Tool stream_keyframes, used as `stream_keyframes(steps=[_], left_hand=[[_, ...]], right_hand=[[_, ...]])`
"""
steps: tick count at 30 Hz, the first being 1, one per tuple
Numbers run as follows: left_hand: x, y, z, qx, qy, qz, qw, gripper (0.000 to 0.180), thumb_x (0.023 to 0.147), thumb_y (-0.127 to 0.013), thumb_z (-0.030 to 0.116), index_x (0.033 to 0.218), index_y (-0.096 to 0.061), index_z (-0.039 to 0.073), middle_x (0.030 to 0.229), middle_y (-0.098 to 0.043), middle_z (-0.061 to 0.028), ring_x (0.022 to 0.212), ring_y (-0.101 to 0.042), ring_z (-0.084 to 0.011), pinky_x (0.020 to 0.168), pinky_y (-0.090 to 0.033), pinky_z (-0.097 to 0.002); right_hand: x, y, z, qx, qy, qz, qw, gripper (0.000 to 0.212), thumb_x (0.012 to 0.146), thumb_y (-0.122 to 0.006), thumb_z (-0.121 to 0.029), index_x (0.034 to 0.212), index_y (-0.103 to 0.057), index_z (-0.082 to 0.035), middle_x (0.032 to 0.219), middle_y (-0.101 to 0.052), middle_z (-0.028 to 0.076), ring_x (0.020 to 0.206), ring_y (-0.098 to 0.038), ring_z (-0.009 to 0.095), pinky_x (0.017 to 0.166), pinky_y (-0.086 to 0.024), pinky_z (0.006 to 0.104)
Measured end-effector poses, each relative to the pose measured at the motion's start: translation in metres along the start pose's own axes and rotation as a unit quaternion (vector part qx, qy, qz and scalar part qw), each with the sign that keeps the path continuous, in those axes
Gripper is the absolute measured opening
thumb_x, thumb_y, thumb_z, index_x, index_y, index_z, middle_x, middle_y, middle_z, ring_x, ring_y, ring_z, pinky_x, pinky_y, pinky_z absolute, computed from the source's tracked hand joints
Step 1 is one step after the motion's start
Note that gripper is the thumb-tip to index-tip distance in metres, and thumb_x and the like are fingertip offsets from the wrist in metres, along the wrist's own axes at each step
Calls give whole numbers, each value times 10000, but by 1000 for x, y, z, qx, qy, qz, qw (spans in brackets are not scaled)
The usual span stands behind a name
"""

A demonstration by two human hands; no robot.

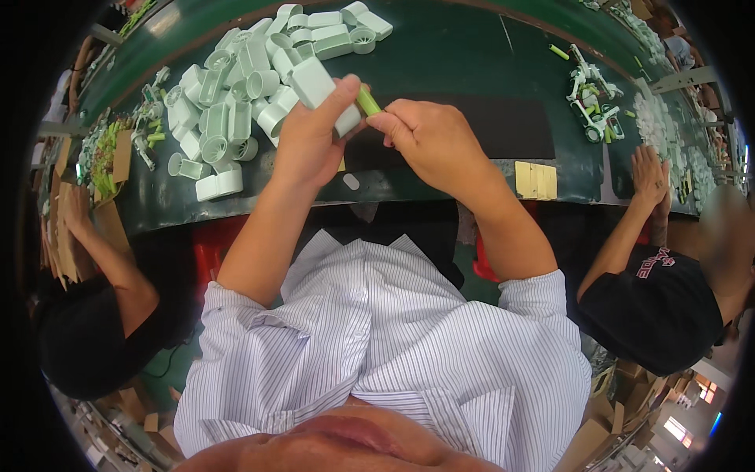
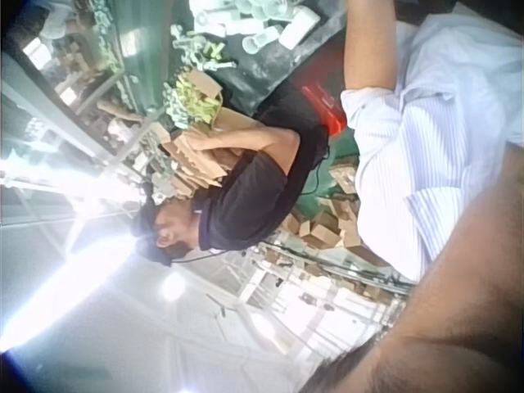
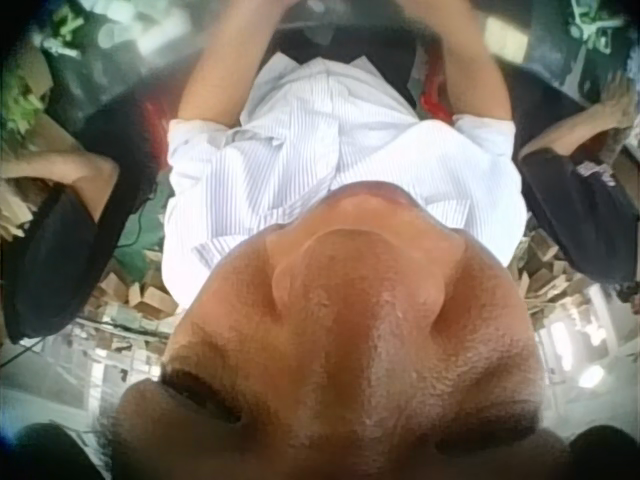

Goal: Manually assemble plastic housings and fan components for small portable electronics on a production line.

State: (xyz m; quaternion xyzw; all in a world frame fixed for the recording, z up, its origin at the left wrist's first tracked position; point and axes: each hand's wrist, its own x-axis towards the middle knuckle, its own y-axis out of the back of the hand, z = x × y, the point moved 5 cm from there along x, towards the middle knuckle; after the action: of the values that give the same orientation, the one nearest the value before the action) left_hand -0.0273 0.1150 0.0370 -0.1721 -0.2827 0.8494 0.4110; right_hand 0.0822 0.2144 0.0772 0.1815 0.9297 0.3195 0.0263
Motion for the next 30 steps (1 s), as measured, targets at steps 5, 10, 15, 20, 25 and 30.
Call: stream_keyframes(steps=[5, 10, 15, 20, 25, 30], left_hand=[[-7, 3, 9, 123, 73, 71, 987, 415, 875, -699, 316, 1114, -507, 37, 987, -621, -81, 862, -630, -152, 726, -510, -283], [-23, -15, 23, 619, -94, -118, 771, 579, 797, -736, 237, 1259, -461, 22, 973, -599, -135, 852, -632, -265, 729, -504, -348], [-15, -13, 43, 669, -105, -150, 720, 442, 738, -790, 169, 1122, -599, 61, 1051, -576, -134, 926, -589, -264, 810, -489, -351], [-12, -4, 51, 596, -23, -107, 795, 446, 666, -848, 87, 1056, -633, 56, 1072, -636, -53, 961, -610, -147, 818, -487, -267], [-18, -7, 40, 461, -120, -161, 864, 459, 691, -819, 27, 1100, -612, 40, 1061, -625, -40, 921, -597, -126, 808, -493, -266], [-14, 3, 38, 337, -143, -140, 920, 523, 709, -797, -37, 1180, -576, 20, 1104, -617, -56, 1018, -601, -134, 893, -503, -273]], right_hand=[[-5, 21, 2, 58, 20, 38, 997, 272, 962, -550, -236, 896, -660, 4, 726, -639, 75, 666, -604, 149, 634, -476, 281], [-8, 53, -23, -23, 130, 43, 990, 211, 959, -560, -197, 920, -637, -5, 739, -594, 85, 655, -584, 204, 620, -476, 311], [-12, 37, -42, -303, 270, -70, 911, 234, 908, -608, -231, 826, -593, -13, 730, -572, 126, 716, -585, 327, 637, -471, 407], [-10, 36, -36, -377, 247, -120, 885, 230, 899, -609, -237, 817, -613, -22, 739, -592, 131, 745, -614, 320, 649, -480, 406], [-3, 23, -23, -342, 216, -139, 904, 315, 905, -625, -318, 820, -621, -15, 679, -612, 119, 623, -618, 287, 601, -492, 399], [12, 18, -3, -25, -68, -159, 985, 321, 930, -595, -325, 918, -642, -7, 702, -642, 59, 592, -604, 143, 533, -479, 295]])
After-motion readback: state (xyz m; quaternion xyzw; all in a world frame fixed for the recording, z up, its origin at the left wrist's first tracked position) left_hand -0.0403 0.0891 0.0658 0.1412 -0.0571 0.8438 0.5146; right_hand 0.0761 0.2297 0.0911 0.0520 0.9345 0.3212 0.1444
